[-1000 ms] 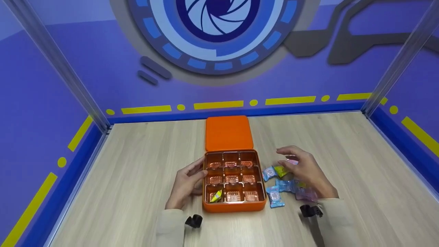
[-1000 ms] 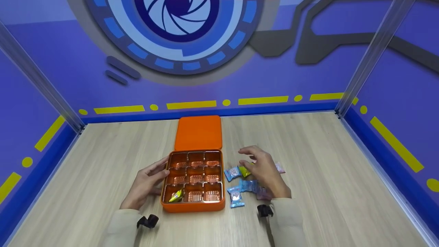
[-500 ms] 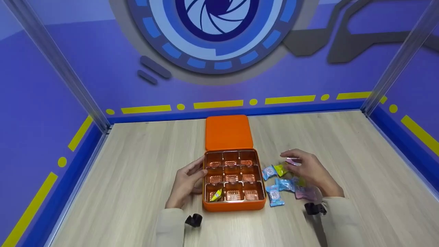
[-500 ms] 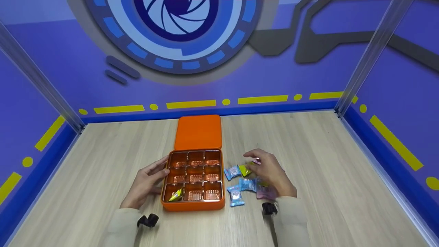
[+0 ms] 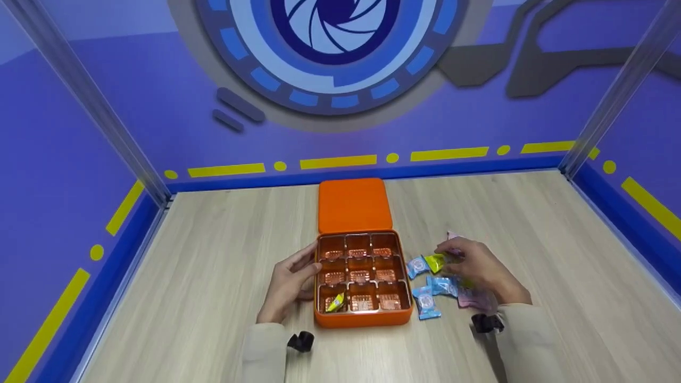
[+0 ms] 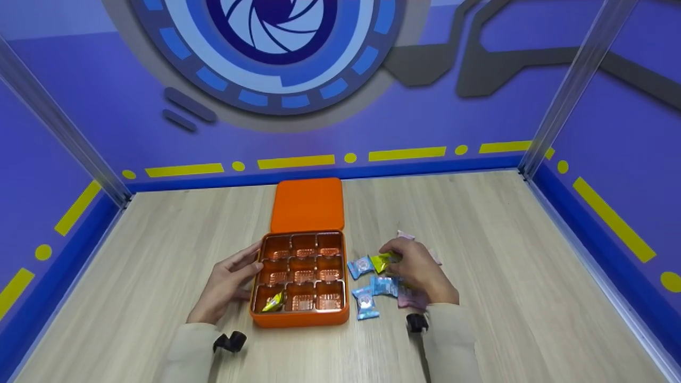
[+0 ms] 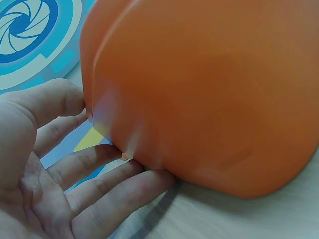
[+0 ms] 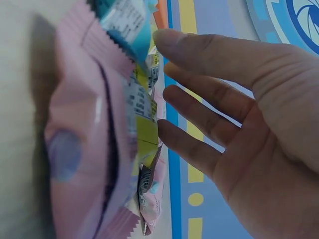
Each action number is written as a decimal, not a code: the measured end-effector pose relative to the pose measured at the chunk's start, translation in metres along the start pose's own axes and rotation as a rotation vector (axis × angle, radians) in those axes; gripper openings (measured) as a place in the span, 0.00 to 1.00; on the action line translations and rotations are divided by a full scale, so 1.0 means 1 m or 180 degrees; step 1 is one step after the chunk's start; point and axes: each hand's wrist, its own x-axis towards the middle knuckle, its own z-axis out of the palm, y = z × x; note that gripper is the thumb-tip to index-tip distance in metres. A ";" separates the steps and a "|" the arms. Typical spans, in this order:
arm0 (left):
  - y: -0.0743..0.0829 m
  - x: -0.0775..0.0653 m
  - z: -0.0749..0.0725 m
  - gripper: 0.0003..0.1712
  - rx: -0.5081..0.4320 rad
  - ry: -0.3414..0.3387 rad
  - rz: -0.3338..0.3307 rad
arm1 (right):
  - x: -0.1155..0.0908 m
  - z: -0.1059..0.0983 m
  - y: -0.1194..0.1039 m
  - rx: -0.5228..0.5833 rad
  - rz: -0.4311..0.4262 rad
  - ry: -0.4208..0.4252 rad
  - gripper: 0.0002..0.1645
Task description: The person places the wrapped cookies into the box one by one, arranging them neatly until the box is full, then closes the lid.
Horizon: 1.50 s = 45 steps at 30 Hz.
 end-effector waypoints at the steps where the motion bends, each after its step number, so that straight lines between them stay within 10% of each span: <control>1: 0.000 0.000 0.000 0.31 -0.0008 0.0003 -0.0005 | 0.000 0.000 0.001 0.0003 -0.0001 -0.0008 0.22; 14: -0.001 0.000 -0.001 0.32 -0.0110 0.0003 -0.0089 | 0.003 0.005 0.008 -0.0119 -0.0272 -0.0019 0.18; 37: -0.001 0.000 -0.002 0.33 -0.0095 0.0048 -0.0179 | 0.003 0.008 0.005 -0.0196 0.0140 0.0179 0.10; 45: -0.002 0.000 -0.002 0.31 -0.0007 0.0002 -0.0039 | 0.004 0.008 0.011 -0.0193 -0.0217 0.0273 0.10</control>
